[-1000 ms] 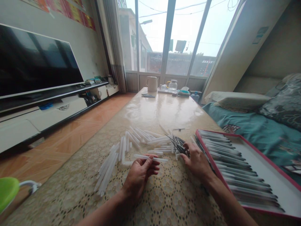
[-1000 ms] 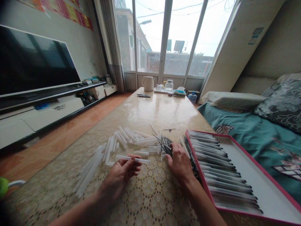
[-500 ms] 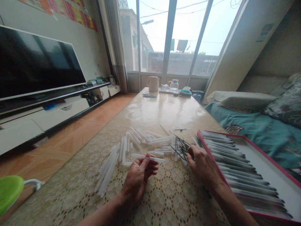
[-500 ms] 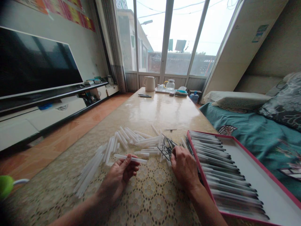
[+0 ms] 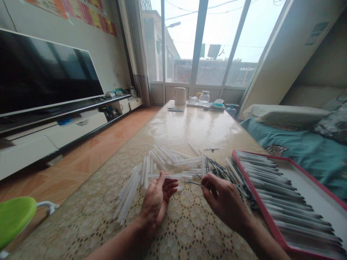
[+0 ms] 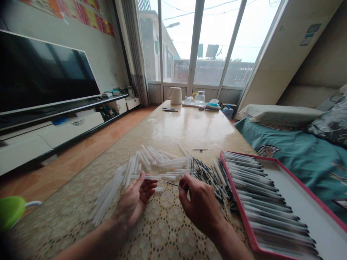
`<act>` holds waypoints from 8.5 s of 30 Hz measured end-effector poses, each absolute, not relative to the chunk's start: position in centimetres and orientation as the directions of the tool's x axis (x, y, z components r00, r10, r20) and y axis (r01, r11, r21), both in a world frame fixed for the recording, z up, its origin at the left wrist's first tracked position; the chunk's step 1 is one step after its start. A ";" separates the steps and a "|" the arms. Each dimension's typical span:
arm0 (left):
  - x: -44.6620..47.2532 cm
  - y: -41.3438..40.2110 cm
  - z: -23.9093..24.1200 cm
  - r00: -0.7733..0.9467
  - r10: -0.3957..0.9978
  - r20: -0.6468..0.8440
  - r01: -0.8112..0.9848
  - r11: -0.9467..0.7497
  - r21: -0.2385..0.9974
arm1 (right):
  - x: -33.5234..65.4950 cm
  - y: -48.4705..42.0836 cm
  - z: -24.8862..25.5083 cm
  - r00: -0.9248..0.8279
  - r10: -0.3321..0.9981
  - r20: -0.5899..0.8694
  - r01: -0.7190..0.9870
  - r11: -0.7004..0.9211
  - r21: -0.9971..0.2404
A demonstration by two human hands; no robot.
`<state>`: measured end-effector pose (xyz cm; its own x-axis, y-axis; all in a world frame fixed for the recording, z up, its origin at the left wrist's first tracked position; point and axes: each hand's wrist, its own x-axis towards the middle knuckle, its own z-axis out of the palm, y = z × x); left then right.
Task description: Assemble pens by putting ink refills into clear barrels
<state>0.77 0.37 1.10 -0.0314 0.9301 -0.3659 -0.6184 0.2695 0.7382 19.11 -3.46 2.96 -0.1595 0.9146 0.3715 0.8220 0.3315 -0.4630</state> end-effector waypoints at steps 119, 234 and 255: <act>1.1 -0.2 -0.3 0.259 0.931 -0.255 -0.555 0.360 0.750 | 18.0 -2.0 0.4 -0.067 0.997 0.049 0.221 0.063 -0.973; 1.1 0.3 -0.6 0.270 0.940 -0.208 -0.517 0.324 0.792 | 17.4 -2.5 0.2 -0.121 0.990 0.070 0.533 0.124 -0.837; 0.9 0.6 -1.3 0.321 0.934 -0.158 -0.507 0.311 0.804 | 17.2 -2.4 0.0 -0.158 0.987 -0.021 0.362 0.038 -0.931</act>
